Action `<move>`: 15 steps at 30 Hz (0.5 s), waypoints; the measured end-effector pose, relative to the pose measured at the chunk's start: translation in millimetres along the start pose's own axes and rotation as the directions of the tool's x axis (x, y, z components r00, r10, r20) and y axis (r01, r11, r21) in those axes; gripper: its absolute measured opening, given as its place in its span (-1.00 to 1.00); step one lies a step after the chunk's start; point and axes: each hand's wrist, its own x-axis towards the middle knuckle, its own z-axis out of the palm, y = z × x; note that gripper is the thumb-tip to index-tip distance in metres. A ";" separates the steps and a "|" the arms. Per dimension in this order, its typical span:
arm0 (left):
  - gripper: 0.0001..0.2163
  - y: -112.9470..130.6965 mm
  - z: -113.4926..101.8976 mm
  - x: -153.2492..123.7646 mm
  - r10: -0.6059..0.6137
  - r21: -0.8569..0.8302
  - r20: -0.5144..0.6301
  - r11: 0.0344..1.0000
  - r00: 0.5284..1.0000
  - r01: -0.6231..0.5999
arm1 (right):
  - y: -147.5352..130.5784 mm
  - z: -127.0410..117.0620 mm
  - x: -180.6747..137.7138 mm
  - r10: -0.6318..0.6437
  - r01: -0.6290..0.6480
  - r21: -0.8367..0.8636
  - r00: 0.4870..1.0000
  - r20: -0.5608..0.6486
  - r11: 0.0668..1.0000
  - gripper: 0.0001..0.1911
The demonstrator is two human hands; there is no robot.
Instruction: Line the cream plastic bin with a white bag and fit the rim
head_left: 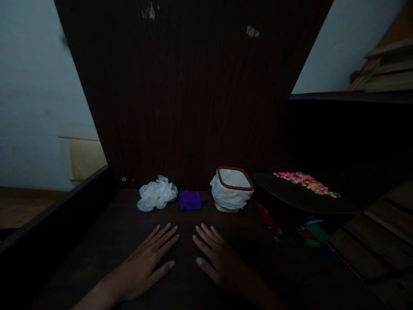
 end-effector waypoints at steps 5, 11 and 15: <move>-0.41 -0.5 -0.2 0.6 -0.009 0.010 0.020 1.000 1.000 0.009 | -1.3 -1.5 -0.3 0.009 -0.009 0.006 1.000 0.010 1.000 -0.40; -0.41 1.0 -1.7 1.3 0.001 0.015 0.006 1.000 1.000 -0.001 | -6.5 -5.9 1.4 0.039 -0.038 -0.018 0.998 0.053 0.999 -0.40; -0.41 1.1 -1.8 1.4 -0.008 0.016 0.032 1.000 0.999 0.008 | -4.2 -3.4 1.2 0.027 -0.026 -0.015 0.999 0.044 1.000 -0.39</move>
